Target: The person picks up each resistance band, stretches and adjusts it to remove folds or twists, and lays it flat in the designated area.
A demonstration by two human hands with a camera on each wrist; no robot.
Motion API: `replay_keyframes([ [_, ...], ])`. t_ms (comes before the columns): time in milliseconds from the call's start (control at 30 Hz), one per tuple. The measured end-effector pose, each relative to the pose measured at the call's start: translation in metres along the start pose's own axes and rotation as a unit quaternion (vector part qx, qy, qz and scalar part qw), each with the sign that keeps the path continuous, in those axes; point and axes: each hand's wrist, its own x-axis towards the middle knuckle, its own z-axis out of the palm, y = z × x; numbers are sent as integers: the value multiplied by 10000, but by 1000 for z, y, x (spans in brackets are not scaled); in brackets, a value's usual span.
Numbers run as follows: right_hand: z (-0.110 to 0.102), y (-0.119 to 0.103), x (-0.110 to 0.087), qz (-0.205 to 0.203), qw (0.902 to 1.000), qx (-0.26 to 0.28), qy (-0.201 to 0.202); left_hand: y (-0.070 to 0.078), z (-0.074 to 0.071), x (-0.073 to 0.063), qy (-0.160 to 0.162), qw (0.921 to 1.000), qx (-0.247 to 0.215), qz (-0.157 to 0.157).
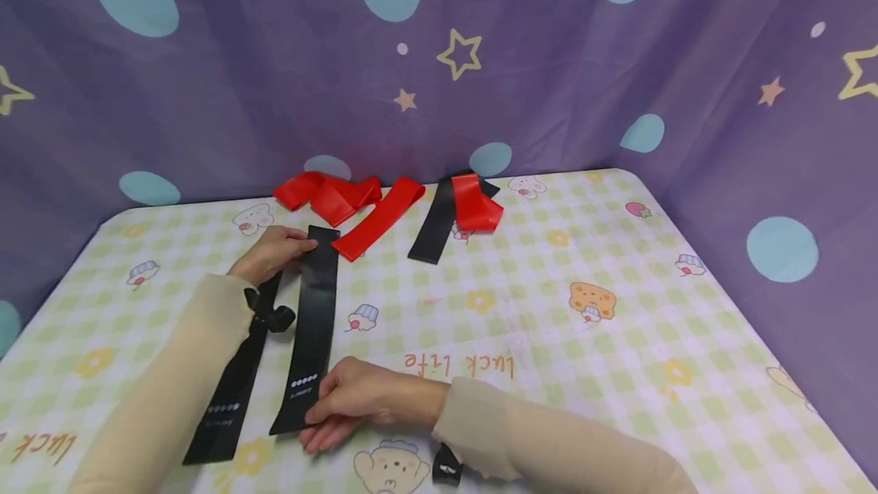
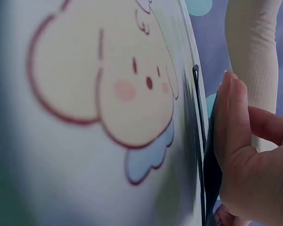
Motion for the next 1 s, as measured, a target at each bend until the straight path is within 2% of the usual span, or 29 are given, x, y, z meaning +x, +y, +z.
replay_keyframes([
  [133, 2, 0, 4, -23, 9998, -173, 101, -3, -9, -2, -4, 9998, 122, 182],
  [233, 5, -1, 8, 60, 9997, -213, 67, -5, -15, -3, 98, 9997, 162, 144],
  [367, 8, -4, 13, 228, 9994, -236, -56, -7, -18, -1, 298, 9993, 214, 91],
  [633, 7, -10, 23, 267, 9990, -352, 27, -14, -25, 2, 811, 9956, 371, 287],
  [833, 7, -10, 26, 338, 9984, -459, -65, -17, -30, 1, 673, 9964, 353, 374],
  [1000, 11, -11, 27, 399, 9975, -550, -207, -12, -31, -1, 724, 9907, 956, 651],
])
